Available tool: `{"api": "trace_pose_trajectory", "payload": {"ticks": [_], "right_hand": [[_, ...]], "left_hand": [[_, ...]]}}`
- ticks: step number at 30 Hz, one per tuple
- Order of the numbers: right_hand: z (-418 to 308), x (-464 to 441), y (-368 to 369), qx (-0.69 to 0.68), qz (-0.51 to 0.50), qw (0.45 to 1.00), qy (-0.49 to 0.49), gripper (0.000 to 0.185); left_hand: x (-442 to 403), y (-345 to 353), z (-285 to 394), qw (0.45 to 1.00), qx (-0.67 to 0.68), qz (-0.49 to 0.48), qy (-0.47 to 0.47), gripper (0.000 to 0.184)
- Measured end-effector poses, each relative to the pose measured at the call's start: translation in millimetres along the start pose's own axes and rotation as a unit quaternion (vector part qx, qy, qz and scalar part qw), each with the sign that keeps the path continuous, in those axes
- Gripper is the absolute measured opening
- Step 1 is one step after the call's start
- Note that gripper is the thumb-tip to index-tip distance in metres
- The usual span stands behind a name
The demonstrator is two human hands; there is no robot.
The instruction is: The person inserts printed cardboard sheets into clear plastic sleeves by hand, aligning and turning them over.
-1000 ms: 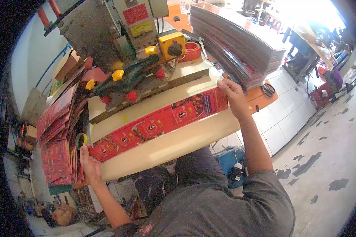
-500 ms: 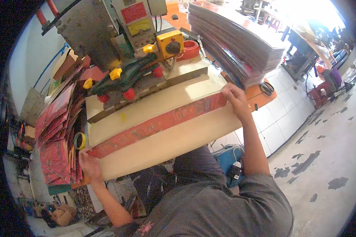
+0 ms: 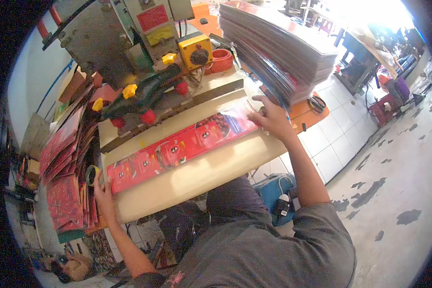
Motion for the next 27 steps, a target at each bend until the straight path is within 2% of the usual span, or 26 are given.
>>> {"api": "trace_pose_trajectory", "payload": {"ticks": [2, 3, 5, 6, 7, 8, 9, 11, 20, 27], "right_hand": [[-13.1, -3.1, 4.7, 0.053, 0.012, 0.998, -0.034, 0.045], [-24.2, -4.8, 6.5, 0.105, 0.025, 0.992, -0.070, 0.046], [-21.8, -15.8, 16.0, 0.118, 0.007, 0.992, -0.044, 0.041], [-19.9, -24.6, 21.8, 0.123, 0.039, 0.987, -0.094, 0.039], [-31.6, -24.3, 22.1, 0.128, 0.071, 0.979, -0.145, 0.037], [-31.9, -28.5, 24.2, 0.159, 0.064, 0.977, -0.129, 0.033], [-30.6, -33.6, 28.1, 0.159, 0.065, 0.977, -0.129, 0.033], [-27.3, -41.9, 33.4, 0.194, 0.114, 0.963, -0.150, 0.032], [-30.7, -43.1, 36.7, 0.237, 0.122, 0.955, -0.127, 0.032], [-32.6, -33.8, 35.2, 0.187, 0.123, 0.965, -0.138, 0.033]], "left_hand": [[-9.2, 9.0, 7.9, 0.989, -0.129, -0.067, 0.016, 0.039], [-14.3, 11.5, 12.5, 0.989, -0.129, -0.067, 0.017, 0.039], [-19.5, 19.7, 12.1, 0.978, -0.183, -0.100, -0.026, 0.038], [-22.2, 22.4, 6.7, 0.978, -0.183, -0.100, -0.025, 0.038], [-27.6, 26.2, 6.2, 0.979, -0.177, -0.093, 0.030, 0.038], [-32.0, 28.1, 8.9, 0.978, -0.170, -0.086, 0.084, 0.039], [-36.1, 28.5, 9.4, 0.978, -0.169, -0.086, 0.085, 0.039], [-41.6, 31.8, 2.4, 0.973, -0.197, -0.112, 0.044, 0.038], [-48.6, 30.8, -20.6, 0.973, -0.202, -0.102, 0.046, 0.034], [-47.0, 29.3, -16.9, 0.978, -0.179, -0.103, 0.041, 0.036]]}}
Point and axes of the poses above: each hand's wrist, its own x-axis away from the middle knuckle, its own y-axis out of the palm, z = x × y, the point moved 9 cm from there along -x, towards the middle knuckle, and after that the axes turned 11 degrees about y, right-handed, at the moved point
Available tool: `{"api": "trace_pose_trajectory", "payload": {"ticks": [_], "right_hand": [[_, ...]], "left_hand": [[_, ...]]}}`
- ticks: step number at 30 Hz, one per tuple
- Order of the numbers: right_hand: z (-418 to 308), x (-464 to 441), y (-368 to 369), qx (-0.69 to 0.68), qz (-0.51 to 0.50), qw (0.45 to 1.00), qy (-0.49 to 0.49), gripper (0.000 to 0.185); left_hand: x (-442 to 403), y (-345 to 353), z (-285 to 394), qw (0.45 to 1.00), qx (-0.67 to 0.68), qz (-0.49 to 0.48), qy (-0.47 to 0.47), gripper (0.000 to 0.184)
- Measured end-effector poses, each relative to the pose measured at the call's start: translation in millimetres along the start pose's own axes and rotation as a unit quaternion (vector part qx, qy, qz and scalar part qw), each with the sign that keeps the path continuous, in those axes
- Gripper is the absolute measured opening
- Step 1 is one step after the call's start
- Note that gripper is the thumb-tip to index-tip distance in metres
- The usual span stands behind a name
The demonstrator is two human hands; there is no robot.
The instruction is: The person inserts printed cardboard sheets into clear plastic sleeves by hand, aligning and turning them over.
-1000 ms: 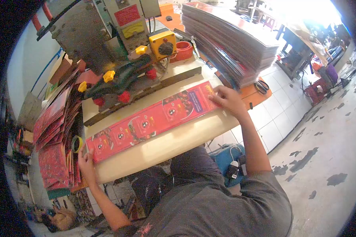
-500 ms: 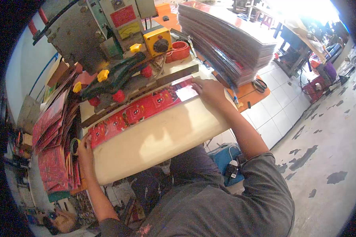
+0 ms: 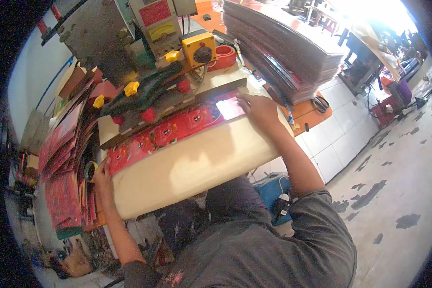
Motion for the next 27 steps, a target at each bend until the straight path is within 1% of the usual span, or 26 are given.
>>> {"api": "trace_pose_trajectory", "payload": {"ticks": [3, 4, 6, 8, 9, 10, 12, 14, 16, 18, 20, 23, 26, 27], "right_hand": [[-1.7, 0.6, -3.1, -0.022, 0.021, 0.999, -0.010, 0.034], [-1.9, 0.0, -2.1, -0.026, 0.017, 0.999, -0.014, 0.034], [2.3, -2.4, 2.1, 0.009, 0.003, 1.000, 0.012, 0.033], [2.9, -1.4, 2.7, -0.009, 0.003, 1.000, -0.004, 0.033], [3.8, -1.1, 0.7, -0.016, 0.011, 1.000, 0.006, 0.033], [3.6, -1.5, 0.7, -0.026, 0.017, 0.999, 0.013, 0.033], [8.3, -5.0, 6.5, -0.007, 0.001, 1.000, 0.020, 0.035], [10.1, -6.1, 7.6, 0.008, 0.001, 1.000, 0.019, 0.036], [7.0, -5.9, 9.5, -0.011, 0.001, 1.000, 0.003, 0.036], [6.0, -4.7, 3.2, 0.002, -0.004, 0.999, 0.038, 0.036], [2.3, -4.5, 1.9, 0.008, -0.017, 0.999, 0.042, 0.037], [-3.7, -0.7, -1.3, 0.002, -0.006, 0.999, 0.035, 0.035], [-1.6, -3.8, 0.5, -0.011, -0.005, 0.999, 0.033, 0.038], [-2.0, -4.0, 0.8, -0.004, -0.021, 0.999, 0.044, 0.038]], "left_hand": [[-0.3, 0.3, -2.9, 1.000, -0.004, 0.007, -0.004, 0.037], [-0.6, 0.3, -3.0, 1.000, -0.010, 0.005, -0.001, 0.037], [0.1, -0.6, -3.3, 1.000, -0.022, 0.006, -0.006, 0.037], [0.3, -1.6, -0.5, 1.000, -0.016, 0.011, 0.002, 0.039], [0.0, 0.3, -7.6, 1.000, 0.000, 0.018, 0.010, 0.039], [0.7, -2.7, -12.0, 1.000, -0.012, 0.028, -0.002, 0.039], [1.0, -1.7, -9.6, 1.000, -0.012, 0.026, 0.002, 0.039], [1.3, -0.6, -17.1, 0.999, -0.022, 0.032, -0.005, 0.039], [1.5, -3.1, -15.3, 0.999, -0.027, 0.035, -0.008, 0.038], [1.6, -3.4, -9.5, 0.999, -0.004, 0.035, -0.007, 0.038], [2.9, -2.5, -14.0, 0.999, 0.001, 0.038, -0.028, 0.039], [2.3, -3.2, -17.0, 0.998, -0.006, 0.051, -0.020, 0.039], [1.3, -1.5, -26.2, 0.998, -0.048, 0.040, -0.019, 0.039], [0.9, -2.0, -25.5, 0.998, -0.051, 0.048, -0.007, 0.039]]}}
Point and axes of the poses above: each hand's wrist, its own x-axis away from the middle knuckle, its own y-axis out of the palm, z = x × y, the point moved 9 cm from there along -x, towards the middle knuckle, and after that the axes turned 11 degrees about y, right-handed, at the moved point
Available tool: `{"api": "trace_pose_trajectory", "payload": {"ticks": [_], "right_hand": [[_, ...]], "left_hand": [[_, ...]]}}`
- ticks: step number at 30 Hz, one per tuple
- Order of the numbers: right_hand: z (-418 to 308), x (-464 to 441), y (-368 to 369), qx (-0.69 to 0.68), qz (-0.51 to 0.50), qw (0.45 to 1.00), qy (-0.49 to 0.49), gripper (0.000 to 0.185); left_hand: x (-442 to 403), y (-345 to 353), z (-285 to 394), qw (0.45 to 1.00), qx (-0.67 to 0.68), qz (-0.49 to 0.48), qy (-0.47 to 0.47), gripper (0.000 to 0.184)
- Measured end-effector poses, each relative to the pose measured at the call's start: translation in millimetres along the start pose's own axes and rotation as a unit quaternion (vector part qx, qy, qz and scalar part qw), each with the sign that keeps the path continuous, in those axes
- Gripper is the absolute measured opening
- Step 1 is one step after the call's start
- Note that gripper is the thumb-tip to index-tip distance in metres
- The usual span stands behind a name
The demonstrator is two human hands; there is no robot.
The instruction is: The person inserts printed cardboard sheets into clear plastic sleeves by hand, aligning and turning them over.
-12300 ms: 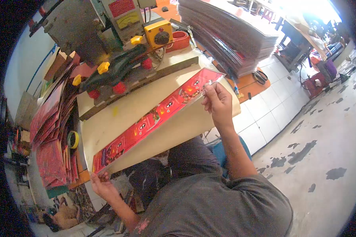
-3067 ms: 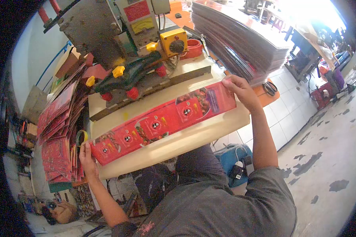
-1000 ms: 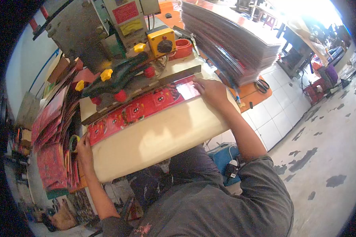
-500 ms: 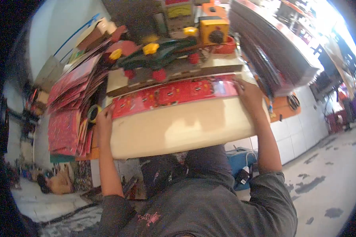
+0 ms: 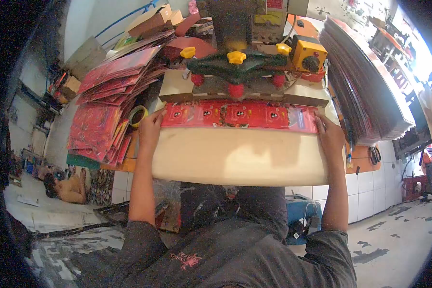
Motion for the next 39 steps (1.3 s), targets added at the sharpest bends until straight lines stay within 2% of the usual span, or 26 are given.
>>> {"api": "trace_pose_trajectory", "payload": {"ticks": [2, 4, 5, 6, 7, 8, 9, 11, 14, 16, 19, 26, 30, 35, 39], "right_hand": [[3.0, 1.5, 0.0, 0.012, -0.009, 1.000, 0.021, 0.038], [2.5, 1.6, 2.5, -0.049, -0.009, 0.999, -0.019, 0.041], [3.7, 0.5, 4.6, -0.073, 0.000, 0.996, -0.045, 0.042], [13.0, -0.6, 10.2, -0.111, -0.017, 0.994, -0.012, 0.040], [8.0, 2.1, 4.3, -0.088, 0.004, 0.996, -0.029, 0.039], [14.2, -1.7, 10.2, -0.032, 0.015, 0.999, -0.034, 0.038], [13.1, -0.4, 7.4, -0.038, 0.037, 0.998, -0.046, 0.038], [11.2, -0.2, 5.7, -0.018, 0.036, 0.999, -0.034, 0.035], [11.0, -1.4, 5.0, -0.001, 0.030, 0.999, -0.025, 0.034], [9.1, -1.3, 5.0, -0.007, 0.044, 0.998, -0.044, 0.034], [9.2, -0.4, 4.9, 0.032, 0.022, 0.999, -0.022, 0.035], [11.1, -1.1, 6.2, 0.026, 0.024, 0.999, -0.016, 0.036], [7.5, 0.8, 2.5, 0.001, 0.032, 0.999, -0.010, 0.036], [11.6, -2.5, 6.1, 0.011, 0.032, 0.999, -0.012, 0.037], [8.0, -2.5, 5.9, -0.015, -0.002, 1.000, -0.010, 0.038]], "left_hand": [[-1.4, 1.6, 1.0, 1.000, 0.005, 0.003, 0.019, 0.039], [-0.1, 6.9, -11.7, 1.000, -0.010, -0.016, -0.012, 0.040], [-0.9, 13.5, -22.6, 1.000, 0.017, -0.003, 0.023, 0.042], [-2.0, 12.6, -16.6, 0.999, 0.000, -0.046, -0.027, 0.045], [-0.9, 6.2, 4.8, 0.997, 0.070, -0.028, -0.006, 0.046], [-1.3, 6.2, 3.9, 0.998, 0.062, -0.028, -0.009, 0.045], [-2.9, 10.0, -8.4, 0.999, 0.030, -0.023, 0.015, 0.044], [-2.0, 4.5, 17.5, 0.999, 0.032, -0.035, 0.011, 0.043], [-1.0, 6.3, 1.5, 0.998, 0.052, -0.021, -0.003, 0.044], [-1.0, 4.8, 9.6, 0.999, 0.048, -0.024, -0.004, 0.044], [-1.9, 3.4, 13.4, 0.999, 0.037, -0.027, -0.004, 0.044], [-1.2, 8.7, -5.2, 0.998, 0.055, -0.024, -0.001, 0.044], [-0.5, -5.7, 27.7, 1.000, 0.010, -0.022, -0.005, 0.040], [-2.1, -1.3, 12.8, 0.999, 0.038, 0.000, 0.006, 0.040], [-1.2, -2.9, 10.5, 1.000, 0.015, -0.003, -0.005, 0.039]]}}
Point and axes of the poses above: each hand's wrist, its own x-axis away from the middle knuckle, its own y-axis out of the palm, z = x × y, the point moved 9 cm from there along -x, towards the middle knuckle, and after that the axes turned 11 degrees about y, right-handed, at the moved point
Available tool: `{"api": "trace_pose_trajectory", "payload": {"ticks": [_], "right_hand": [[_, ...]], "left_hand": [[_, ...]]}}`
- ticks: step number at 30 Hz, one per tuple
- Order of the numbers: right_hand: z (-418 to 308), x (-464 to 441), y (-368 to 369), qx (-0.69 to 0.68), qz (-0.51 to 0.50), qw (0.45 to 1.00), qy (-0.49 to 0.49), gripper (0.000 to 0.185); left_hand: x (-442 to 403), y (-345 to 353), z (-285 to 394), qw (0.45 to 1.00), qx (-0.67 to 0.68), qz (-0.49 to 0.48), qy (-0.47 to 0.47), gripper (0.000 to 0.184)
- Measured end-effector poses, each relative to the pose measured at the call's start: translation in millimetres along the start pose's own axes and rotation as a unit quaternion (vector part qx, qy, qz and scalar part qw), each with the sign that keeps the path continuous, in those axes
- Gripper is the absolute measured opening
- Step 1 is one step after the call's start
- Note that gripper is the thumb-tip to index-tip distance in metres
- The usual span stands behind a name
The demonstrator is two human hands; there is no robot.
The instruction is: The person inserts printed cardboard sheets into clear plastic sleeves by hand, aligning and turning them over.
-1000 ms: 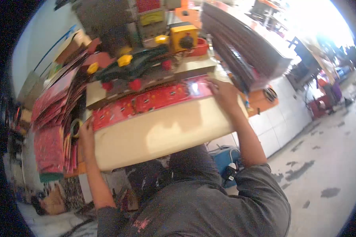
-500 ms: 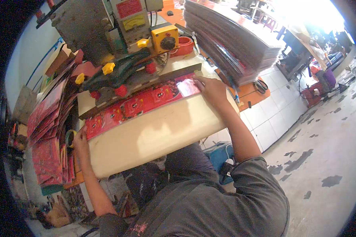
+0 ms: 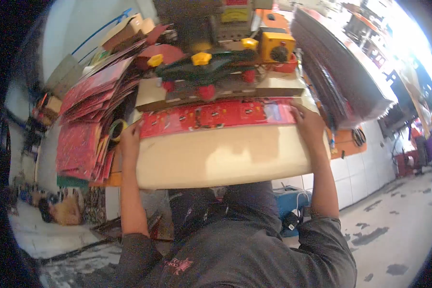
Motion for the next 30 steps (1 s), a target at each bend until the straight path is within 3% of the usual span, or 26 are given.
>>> {"api": "trace_pose_trajectory", "payload": {"ticks": [14, 17, 19, 23, 30], "right_hand": [[-4.8, 3.7, -4.5, 0.064, 0.002, 0.998, 0.026, 0.036], [-4.0, 1.9, -0.8, -0.021, -0.007, 1.000, -0.004, 0.037], [-3.7, 2.6, -2.1, -0.017, 0.005, 1.000, -0.015, 0.037], [7.0, -0.5, -1.3, 0.046, 0.028, 0.998, 0.015, 0.036], [-2.0, 3.7, -5.2, 0.024, 0.032, 0.999, -0.016, 0.036]], "left_hand": [[0.3, 5.6, -14.6, 0.999, -0.038, -0.016, -0.012, 0.035], [1.0, 17.8, -38.5, 1.000, 0.023, -0.004, 0.000, 0.039], [-0.8, 15.1, -30.6, 0.999, 0.029, -0.017, 0.008, 0.045], [-2.4, 7.6, 1.3, 0.999, 0.035, -0.033, 0.010, 0.041], [-1.4, 8.4, -5.3, 0.999, 0.028, -0.027, -0.010, 0.039]]}}
Point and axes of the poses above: each hand's wrist, its own x-axis away from the middle knuckle, its own y-axis out of the palm, z = x × y, the point moved 9 cm from there along -x, towards the middle knuckle, and after that the axes turned 11 degrees about y, right-handed, at the moved point
